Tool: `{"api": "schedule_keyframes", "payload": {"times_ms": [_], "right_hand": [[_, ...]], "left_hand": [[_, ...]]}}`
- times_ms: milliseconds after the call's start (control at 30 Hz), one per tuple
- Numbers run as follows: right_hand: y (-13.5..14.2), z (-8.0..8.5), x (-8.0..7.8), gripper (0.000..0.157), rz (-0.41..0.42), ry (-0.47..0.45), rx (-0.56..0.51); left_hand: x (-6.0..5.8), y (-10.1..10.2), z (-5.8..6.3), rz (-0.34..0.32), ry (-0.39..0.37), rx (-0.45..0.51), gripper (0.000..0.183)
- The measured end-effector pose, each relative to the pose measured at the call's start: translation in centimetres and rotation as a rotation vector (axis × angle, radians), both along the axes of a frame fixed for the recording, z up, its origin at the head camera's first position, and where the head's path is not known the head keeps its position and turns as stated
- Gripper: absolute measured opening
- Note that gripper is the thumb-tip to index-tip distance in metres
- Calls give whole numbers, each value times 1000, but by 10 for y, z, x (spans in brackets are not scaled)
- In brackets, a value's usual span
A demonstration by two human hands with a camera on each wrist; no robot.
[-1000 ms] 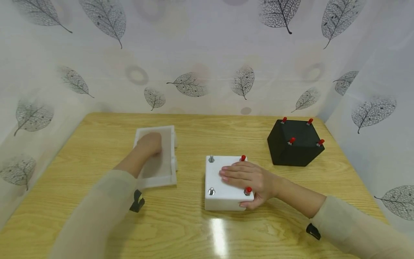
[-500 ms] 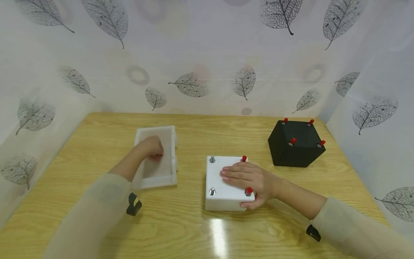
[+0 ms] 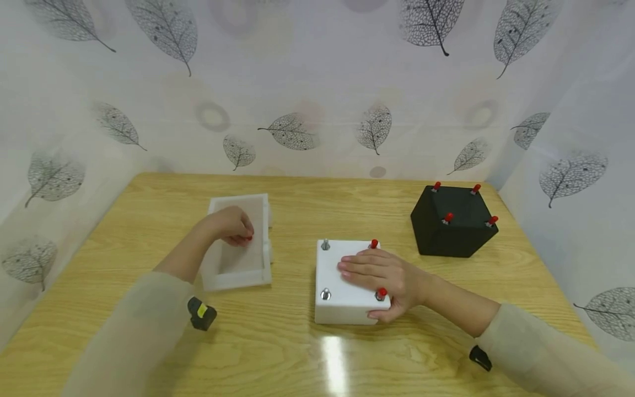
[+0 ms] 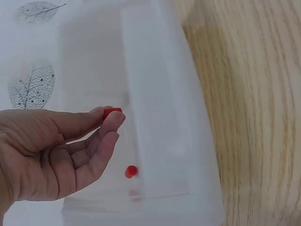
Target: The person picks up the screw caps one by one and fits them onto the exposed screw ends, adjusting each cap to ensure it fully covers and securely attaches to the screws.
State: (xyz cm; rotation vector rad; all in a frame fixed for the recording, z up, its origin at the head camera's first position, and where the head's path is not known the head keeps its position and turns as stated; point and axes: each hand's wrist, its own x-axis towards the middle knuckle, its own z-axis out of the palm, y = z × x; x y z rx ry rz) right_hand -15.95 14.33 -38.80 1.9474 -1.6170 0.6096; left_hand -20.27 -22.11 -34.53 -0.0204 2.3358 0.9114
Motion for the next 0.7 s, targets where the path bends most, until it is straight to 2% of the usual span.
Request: {"api": "schedule_keyframes", "payload": {"times_ms": [400, 700], "right_hand": [[0, 0, 0, 63, -2, -6, -1], [0, 1, 0, 62, -4, -10, -1]], "left_hand": [[8, -3, 23, 7, -49, 163, 23], [9, -10, 19, 45, -25, 257, 28]]}}
